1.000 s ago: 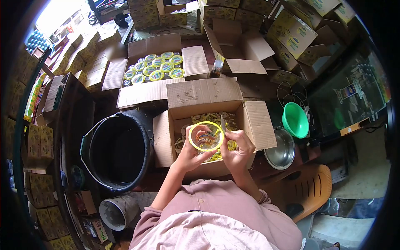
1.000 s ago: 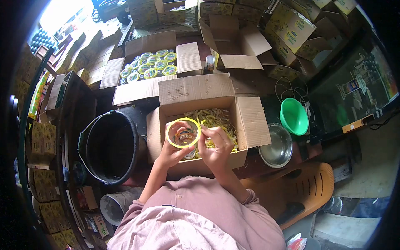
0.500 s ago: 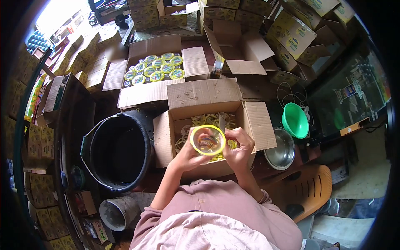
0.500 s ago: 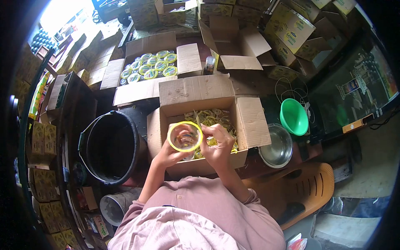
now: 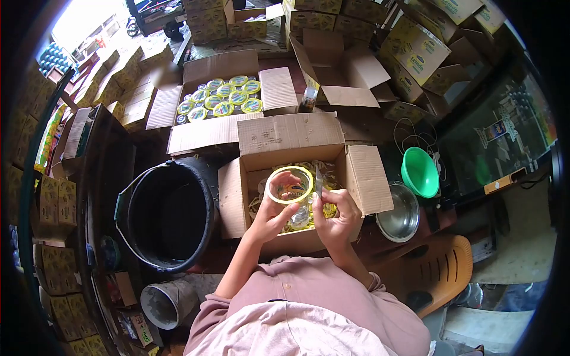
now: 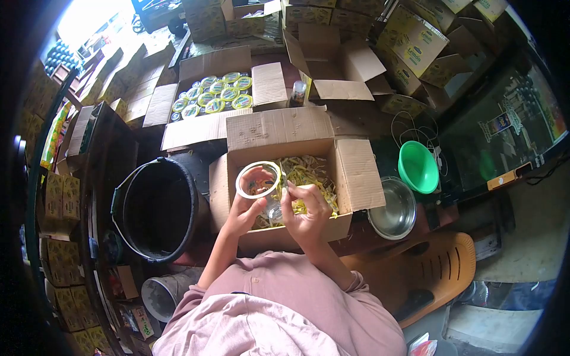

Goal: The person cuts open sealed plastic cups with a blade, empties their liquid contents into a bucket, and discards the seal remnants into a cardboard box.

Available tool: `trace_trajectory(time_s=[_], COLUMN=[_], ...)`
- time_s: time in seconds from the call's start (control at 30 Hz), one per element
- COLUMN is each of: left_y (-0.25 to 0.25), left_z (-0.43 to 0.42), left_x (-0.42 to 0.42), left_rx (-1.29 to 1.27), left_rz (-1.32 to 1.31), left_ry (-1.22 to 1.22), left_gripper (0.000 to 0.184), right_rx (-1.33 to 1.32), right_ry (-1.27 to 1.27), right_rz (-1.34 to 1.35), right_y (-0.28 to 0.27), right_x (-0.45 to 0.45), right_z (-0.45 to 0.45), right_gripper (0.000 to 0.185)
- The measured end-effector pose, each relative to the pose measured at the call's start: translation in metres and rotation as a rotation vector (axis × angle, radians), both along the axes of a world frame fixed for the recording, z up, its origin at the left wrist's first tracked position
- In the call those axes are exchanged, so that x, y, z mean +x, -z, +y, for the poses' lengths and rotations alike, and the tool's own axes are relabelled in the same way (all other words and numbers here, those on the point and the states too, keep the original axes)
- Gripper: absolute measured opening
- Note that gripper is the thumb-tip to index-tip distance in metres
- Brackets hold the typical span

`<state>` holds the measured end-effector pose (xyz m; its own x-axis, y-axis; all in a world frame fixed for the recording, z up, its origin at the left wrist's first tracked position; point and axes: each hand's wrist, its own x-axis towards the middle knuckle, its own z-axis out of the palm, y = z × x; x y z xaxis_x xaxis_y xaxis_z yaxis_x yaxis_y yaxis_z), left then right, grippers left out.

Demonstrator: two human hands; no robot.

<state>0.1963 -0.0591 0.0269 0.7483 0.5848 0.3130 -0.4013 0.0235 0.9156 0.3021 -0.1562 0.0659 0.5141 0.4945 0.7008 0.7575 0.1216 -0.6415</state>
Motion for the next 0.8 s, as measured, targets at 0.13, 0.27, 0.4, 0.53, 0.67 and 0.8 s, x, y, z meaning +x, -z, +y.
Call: trace_trajectory(time_s=[0.13,0.27,0.4,0.53,0.67,0.8], left_y=[-0.001,-0.001,0.001,0.004,0.003,-0.001], left_z=[-0.001,0.0,0.001,0.005,0.006,0.01], left_x=[-0.001,-0.001,-0.002,-0.006,-0.007,-0.01], left_rx=[-0.024,0.001,0.041,0.17,0.172,0.173], left_rz=[-0.009,-0.007,0.008,0.089,0.099,0.122], left_ry=[0.04,0.029,0.015,0.013,0.015,0.063], left_gripper=[0.061,0.062,0.063,0.065,0.064,0.063], right_rx=[-0.003,-0.008,0.002,-0.004,0.0,-0.012], right_ry=[0.005,0.013,0.017,0.03,-0.041,-0.062], right_rz=[0.01,-0.006,-0.04,-0.069,-0.008,-0.02], right_y=[0.001,-0.001,-0.001,-0.004,-0.003,-0.006], right_x=[-0.001,-0.002,-0.001,0.002,0.011,0.011], right_z=[0.0,-0.001,0.0,0.001,0.004,0.004], right_gripper=[0.015,0.017,0.018,0.019,0.02,0.02])
